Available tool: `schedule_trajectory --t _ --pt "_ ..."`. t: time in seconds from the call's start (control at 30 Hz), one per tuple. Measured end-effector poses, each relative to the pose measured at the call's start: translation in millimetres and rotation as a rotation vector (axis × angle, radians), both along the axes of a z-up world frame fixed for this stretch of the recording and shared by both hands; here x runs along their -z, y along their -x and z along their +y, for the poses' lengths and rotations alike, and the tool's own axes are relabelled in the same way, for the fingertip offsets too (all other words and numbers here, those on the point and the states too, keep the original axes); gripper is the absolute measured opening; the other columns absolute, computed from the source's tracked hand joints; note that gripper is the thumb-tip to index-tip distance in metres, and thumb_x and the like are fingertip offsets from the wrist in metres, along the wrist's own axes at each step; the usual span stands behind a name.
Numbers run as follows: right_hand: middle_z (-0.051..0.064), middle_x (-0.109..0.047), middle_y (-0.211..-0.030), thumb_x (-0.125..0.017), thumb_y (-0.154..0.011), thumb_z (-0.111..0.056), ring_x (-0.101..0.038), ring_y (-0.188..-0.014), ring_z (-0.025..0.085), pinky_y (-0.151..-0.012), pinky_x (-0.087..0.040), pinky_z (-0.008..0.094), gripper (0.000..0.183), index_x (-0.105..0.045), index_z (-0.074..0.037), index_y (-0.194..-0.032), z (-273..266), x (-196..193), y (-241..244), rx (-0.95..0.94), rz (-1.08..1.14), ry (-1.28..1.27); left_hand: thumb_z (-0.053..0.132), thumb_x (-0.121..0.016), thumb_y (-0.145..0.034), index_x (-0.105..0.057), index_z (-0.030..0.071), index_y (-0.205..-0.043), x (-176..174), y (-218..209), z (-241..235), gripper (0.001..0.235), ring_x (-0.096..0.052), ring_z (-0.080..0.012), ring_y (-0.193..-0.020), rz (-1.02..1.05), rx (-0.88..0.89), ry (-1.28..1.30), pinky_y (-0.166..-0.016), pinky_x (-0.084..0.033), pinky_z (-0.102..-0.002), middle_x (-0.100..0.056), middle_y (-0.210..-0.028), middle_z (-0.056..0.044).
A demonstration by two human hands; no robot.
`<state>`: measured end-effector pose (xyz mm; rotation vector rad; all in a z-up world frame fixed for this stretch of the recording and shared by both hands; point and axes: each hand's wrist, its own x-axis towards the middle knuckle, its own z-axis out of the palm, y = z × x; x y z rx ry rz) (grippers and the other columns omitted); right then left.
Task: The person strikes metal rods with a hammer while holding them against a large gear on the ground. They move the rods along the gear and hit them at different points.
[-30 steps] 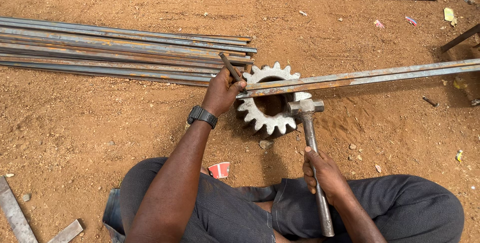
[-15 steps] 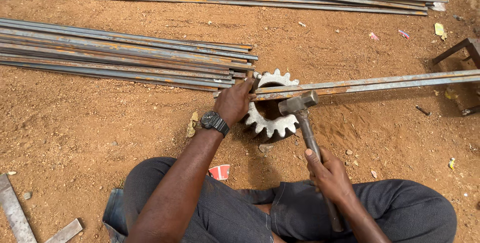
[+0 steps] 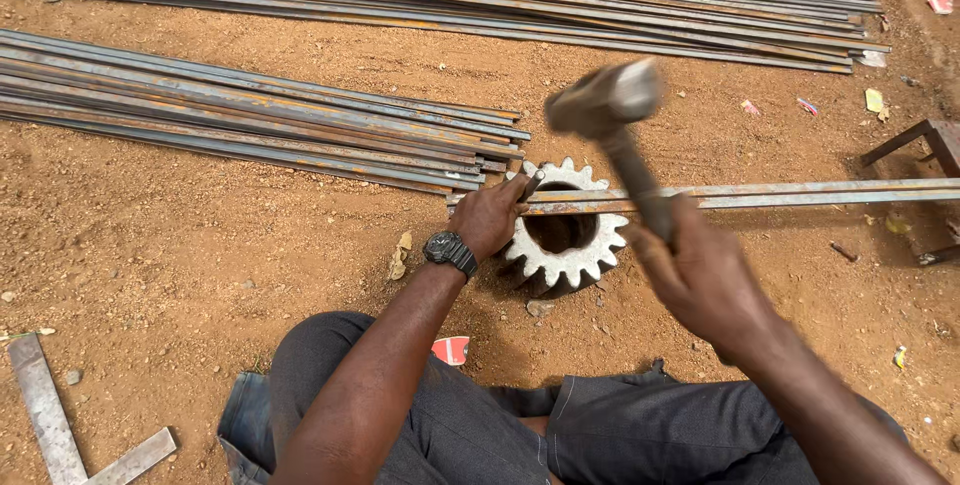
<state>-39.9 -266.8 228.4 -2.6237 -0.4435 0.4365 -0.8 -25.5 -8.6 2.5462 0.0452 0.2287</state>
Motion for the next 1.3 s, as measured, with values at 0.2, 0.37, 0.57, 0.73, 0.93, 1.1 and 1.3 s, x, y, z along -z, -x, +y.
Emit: schedule_trajectory --t 0.2,0.37,0.57,0.73,0.93,1.1,1.3 --pt "0.005 -0.056 -0.063 -0.052 -0.099 -0.045 -0.052 -0.047 0.016 -0.039 -0.049 0.033 0.036 -0.056 -0.01 -0.097 -37 92 -12 0.131 0.261 -0.043 0.016 -0.056 -0.102 -0.055 0.018 -0.128 -8 11 5 0.026 -0.066 -0.0194 -0.064 0.01 -0.022 0.062 -0.052 -0.058 -0.038 -0.071 -0.097 -0.007" --pt "0.006 -0.048 -0.059 -0.055 -0.1 -0.043 -0.046 -0.041 0.016 -0.035 -0.044 0.032 0.04 -0.048 -0.006 -0.088 -83 162 21 0.366 0.578 -0.343 0.017 -0.056 -0.102 -0.05 0.011 -0.122 2 -6 28 0.021 -0.066 -0.0188 -0.068 0.029 -0.112 0.53 -0.057 -0.058 -0.036 -0.07 -0.095 -0.005" --pt "0.001 -0.046 -0.06 -0.057 -0.097 -0.038 -0.043 -0.041 0.012 -0.032 -0.039 0.03 0.03 -0.046 -0.011 -0.09 -90 186 34 0.559 0.698 -0.67 0.011 -0.055 -0.1 -0.043 0.009 -0.113 -1 -11 51 0.018 -0.06 -0.0168 -0.07 -0.162 -0.319 0.599 -0.057 -0.052 -0.032 -0.062 -0.093 -0.007" --pt "0.0 -0.045 -0.06 -0.056 -0.1 -0.039 -0.043 -0.041 0.01 -0.031 -0.04 0.027 0.032 -0.045 -0.01 -0.089 -89 178 26 0.587 0.807 -0.829 0.014 -0.07 -0.089 -0.043 0.004 -0.109 -10 -17 -25 0.036 -0.055 -0.0215 -0.068 0.013 -0.035 0.062 -0.059 -0.05 -0.039 -0.055 -0.086 -0.011" --pt "0.0 -0.049 -0.065 -0.056 -0.097 -0.02 -0.045 -0.041 0.007 -0.031 -0.043 0.023 0.014 -0.045 -0.01 -0.097 -114 189 17 0.679 0.877 -1.062 -0.006 -0.061 -0.091 -0.049 0.009 -0.107 -10 -68 -98 0.025 -0.058 -0.025 -0.088 0.054 0.14 -0.246 -0.08 -0.054 -0.041 -0.059 -0.093 -0.011" --pt "0.0 -0.047 -0.067 -0.053 -0.097 -0.014 -0.044 -0.043 0.005 -0.032 -0.043 0.022 0.013 -0.041 -0.008 -0.1 -141 212 -4 0.808 0.826 -1.177 0.018 -0.079 -0.083 -0.048 0.003 -0.108 -2 -78 -98 0.042 -0.056 -0.0295 -0.095 -0.011 0.168 -0.133 -0.088 -0.052 -0.046 -0.058 -0.098 -0.014" --pt "0.0 -0.047 -0.069 -0.051 -0.092 -0.007 -0.045 -0.047 0.005 -0.033 -0.042 0.02 0.02 -0.037 -0.012 -0.106 -153 225 -18 0.933 0.746 -1.309 0.02 -0.079 -0.086 -0.05 0.007 -0.109 -22 -39 -70 0.04 -0.057 -0.0261 -0.094 0.165 0.122 -0.038 -0.087 -0.053 -0.043 -0.059 -0.098 -0.011"
